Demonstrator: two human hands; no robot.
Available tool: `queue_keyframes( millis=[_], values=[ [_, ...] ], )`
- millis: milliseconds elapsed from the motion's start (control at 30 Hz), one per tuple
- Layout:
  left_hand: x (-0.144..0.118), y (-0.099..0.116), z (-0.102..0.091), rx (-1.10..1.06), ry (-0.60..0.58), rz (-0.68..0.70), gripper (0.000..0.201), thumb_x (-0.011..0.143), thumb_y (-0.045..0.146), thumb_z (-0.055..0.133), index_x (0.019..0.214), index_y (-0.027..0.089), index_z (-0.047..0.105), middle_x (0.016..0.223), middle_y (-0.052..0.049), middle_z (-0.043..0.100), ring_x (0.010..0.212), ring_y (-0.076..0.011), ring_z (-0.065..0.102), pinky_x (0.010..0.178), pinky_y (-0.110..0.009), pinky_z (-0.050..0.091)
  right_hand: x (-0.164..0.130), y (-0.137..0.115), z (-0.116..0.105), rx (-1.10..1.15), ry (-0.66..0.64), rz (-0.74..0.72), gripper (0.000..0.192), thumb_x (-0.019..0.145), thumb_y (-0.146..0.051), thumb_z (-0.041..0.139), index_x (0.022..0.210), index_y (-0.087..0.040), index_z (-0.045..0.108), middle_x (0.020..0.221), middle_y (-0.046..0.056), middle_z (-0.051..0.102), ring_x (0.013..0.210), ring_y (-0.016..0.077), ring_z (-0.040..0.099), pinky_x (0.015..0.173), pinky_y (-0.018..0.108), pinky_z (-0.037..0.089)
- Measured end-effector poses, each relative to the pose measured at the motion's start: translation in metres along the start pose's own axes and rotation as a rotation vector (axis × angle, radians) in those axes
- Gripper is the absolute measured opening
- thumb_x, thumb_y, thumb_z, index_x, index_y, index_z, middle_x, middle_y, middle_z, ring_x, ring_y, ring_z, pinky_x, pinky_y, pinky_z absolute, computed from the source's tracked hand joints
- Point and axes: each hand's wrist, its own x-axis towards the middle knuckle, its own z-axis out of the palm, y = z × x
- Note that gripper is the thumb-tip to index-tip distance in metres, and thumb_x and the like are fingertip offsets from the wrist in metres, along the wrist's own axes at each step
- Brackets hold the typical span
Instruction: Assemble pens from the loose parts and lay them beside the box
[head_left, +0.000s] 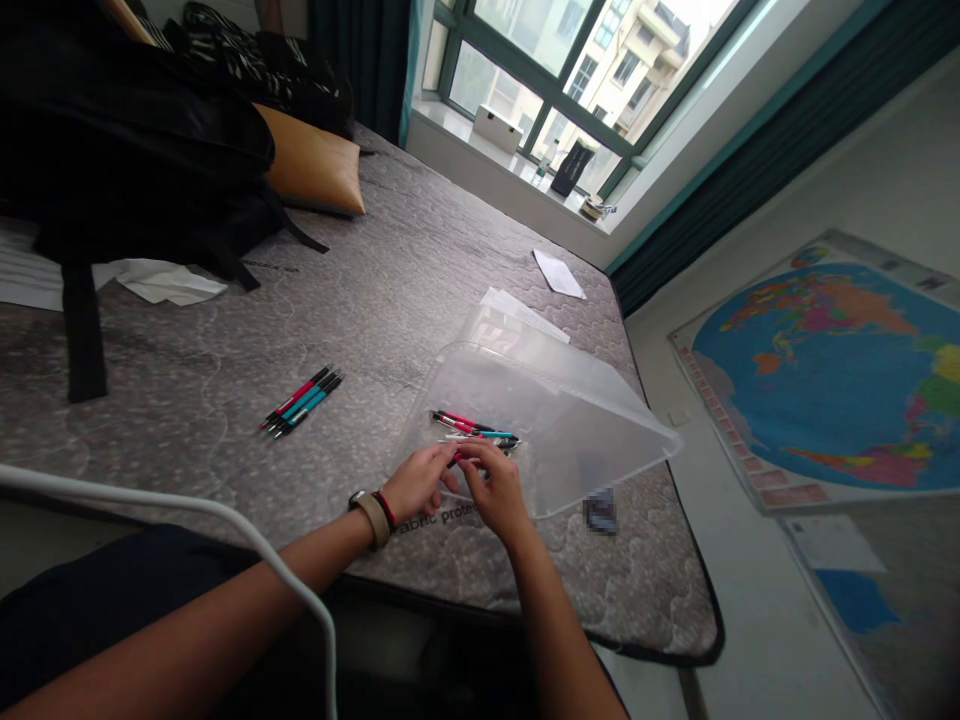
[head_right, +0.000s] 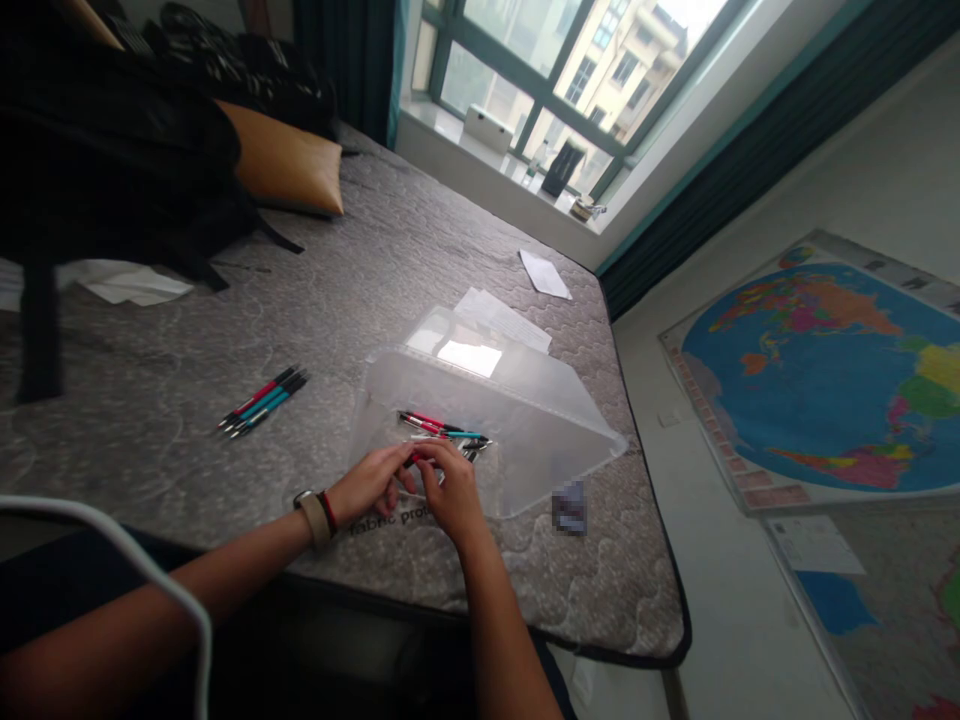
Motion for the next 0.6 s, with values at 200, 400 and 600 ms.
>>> queue_keyframes(
  millis=[200, 400, 600],
  values=[
    [0.004, 0.000, -0.002, -0.150, -0.072, 0.042, 0.056, 0.078, 0.055, 0.062, 0.116, 0.014, 0.058, 0.072, 0.000, 0.064, 0.045, -0.0072, 0.052, 0.044, -0.019, 0.041, -0.003, -0.002, -0.003, 0.045, 0.006, 0.000, 0.031, 0.088, -0.014, 0.042, 0.093, -0.023, 0.071, 0.109, 0.006, 0.071, 0.105, 0.0195, 0.064, 0.096, 0.036, 0.047],
    [0.000, 0.004, 0.001, -0.175, 0.007, 0.077, 0.043, 0.077, 0.041, 0.067, 0.107, 0.011, 0.059, 0.078, -0.004, 0.070, 0.045, -0.0062, 0.052, 0.046, -0.021, 0.043, -0.001, 0.023, -0.032, 0.018, 0.352, 0.183, 0.024, 0.089, -0.026, 0.046, 0.099, -0.020, 0.068, 0.109, 0.008, 0.070, 0.092, 0.0203, 0.067, 0.083, 0.033, 0.051],
    [-0.001, 0.004, 0.003, -0.172, 0.010, 0.044, 0.039, 0.073, 0.039, 0.072, 0.095, 0.016, 0.050, 0.087, -0.007, 0.074, 0.050, -0.0099, 0.061, 0.046, -0.020, 0.041, -0.005, 0.067, -0.041, -0.380, 0.225, 0.517, 0.023, 0.080, -0.032, 0.056, 0.092, -0.017, 0.068, 0.087, 0.008, 0.070, 0.078, 0.0217, 0.064, 0.075, 0.032, 0.047]
  ],
)
